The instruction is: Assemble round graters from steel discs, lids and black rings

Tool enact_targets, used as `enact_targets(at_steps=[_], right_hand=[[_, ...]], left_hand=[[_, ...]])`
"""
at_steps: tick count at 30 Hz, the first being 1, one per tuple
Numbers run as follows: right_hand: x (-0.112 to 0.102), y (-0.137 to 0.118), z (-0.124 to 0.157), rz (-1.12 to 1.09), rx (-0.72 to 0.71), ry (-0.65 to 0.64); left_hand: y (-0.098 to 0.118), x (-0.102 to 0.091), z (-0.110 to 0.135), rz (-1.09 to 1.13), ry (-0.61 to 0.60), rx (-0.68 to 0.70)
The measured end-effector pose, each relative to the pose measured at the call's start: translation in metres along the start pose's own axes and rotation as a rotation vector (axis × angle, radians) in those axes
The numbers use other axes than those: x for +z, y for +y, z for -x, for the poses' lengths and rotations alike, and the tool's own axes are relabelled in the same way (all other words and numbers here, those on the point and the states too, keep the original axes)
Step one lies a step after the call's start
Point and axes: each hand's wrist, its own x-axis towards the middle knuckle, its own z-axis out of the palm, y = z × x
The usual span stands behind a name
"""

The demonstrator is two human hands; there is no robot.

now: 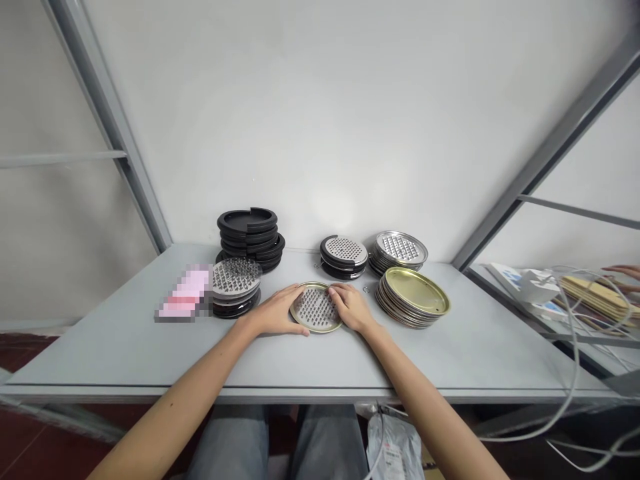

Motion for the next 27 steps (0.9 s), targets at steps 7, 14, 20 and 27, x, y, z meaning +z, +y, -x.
enact_targets(at_steps=[7,14,20,27], right_hand=[[0.0026,0.0072,-0.0026,-0.118,0.034,0.074],[0.0044,0.0089,-0.0022,-0.102,0.015,0.063],[0.004,0.0091,-0.0023,-0.103,0.013,0.065],[0.0007,0.0088,-0.0015,-0.122,-0.006,0.102]], left_hand=[[-0.0008,0.0012,-0.0002,-0.058,-0.031,-0.02],[-0.0029,0.0002,0.001,-0.026,-0.02,0.004],[-0.0051,0.0009,0.0009,-0.023,-0.02,0.014],[-0.0029,-0.001,0.0009,-0.036,-0.036,0.013]])
